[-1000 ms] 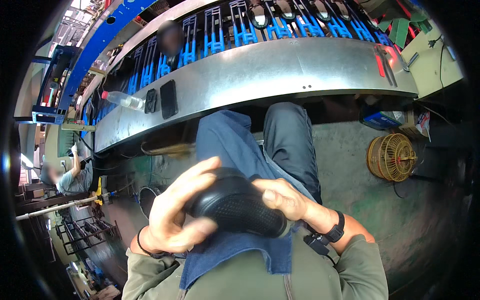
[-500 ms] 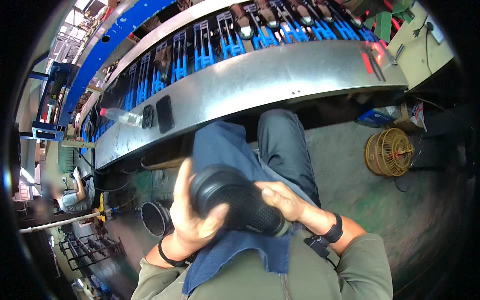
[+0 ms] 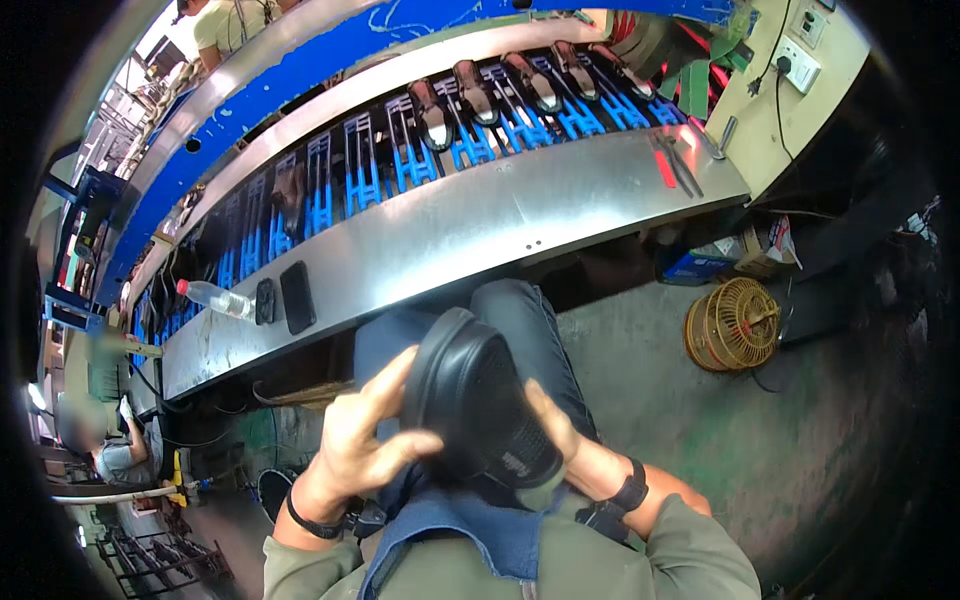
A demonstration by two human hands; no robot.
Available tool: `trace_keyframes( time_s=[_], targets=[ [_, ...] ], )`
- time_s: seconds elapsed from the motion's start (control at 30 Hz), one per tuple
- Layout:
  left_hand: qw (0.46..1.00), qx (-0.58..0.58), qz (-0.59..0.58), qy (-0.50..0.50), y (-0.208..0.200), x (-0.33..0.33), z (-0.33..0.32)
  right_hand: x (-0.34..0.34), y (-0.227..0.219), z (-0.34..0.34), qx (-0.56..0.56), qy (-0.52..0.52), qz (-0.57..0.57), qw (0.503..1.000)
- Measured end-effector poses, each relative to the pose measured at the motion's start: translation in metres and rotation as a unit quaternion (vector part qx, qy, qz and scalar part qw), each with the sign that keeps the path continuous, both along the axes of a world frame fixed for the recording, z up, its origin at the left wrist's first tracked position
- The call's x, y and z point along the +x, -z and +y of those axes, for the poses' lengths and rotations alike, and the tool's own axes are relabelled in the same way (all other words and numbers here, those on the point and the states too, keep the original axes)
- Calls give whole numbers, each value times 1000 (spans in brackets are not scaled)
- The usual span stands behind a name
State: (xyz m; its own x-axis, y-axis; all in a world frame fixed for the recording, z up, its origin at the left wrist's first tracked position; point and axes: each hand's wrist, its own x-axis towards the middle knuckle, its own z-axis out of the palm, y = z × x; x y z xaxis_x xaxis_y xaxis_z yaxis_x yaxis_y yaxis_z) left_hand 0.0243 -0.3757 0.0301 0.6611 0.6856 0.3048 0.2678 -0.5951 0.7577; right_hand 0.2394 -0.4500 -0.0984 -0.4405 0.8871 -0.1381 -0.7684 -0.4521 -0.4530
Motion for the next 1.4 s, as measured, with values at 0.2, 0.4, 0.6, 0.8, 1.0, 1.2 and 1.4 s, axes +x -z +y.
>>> trace_keyframes(
  time_s=[0.2,0.4,0.6,0.8,1.0,1.2,1.4],
  targets=[
    [998,-52,18,9,-6,-1,1,3,22,3,-10,-10,68,998],
    [998,34,37,-47,-6,6,-23,1,25,-2,11,30,-10,999],
    [961,-206,-125,-134,-2,6,-34,-17,-21,21,-22,45,-7,999],
    [731,-478,-423,-242,82,-37,9,-72,-58,41,322,19,-622,714],
    [711,-481,-509,-66,94,-90,-10,-55,-77,57,520,-9,-561,644],
    [757,-455,-458,-98,83,-65,-22,-83,-93,120,626,0,-458,631],
    [682,-557,-464,-97,99,-62,-23,-71,-80,118,660,27,-420,623]
  ],
)
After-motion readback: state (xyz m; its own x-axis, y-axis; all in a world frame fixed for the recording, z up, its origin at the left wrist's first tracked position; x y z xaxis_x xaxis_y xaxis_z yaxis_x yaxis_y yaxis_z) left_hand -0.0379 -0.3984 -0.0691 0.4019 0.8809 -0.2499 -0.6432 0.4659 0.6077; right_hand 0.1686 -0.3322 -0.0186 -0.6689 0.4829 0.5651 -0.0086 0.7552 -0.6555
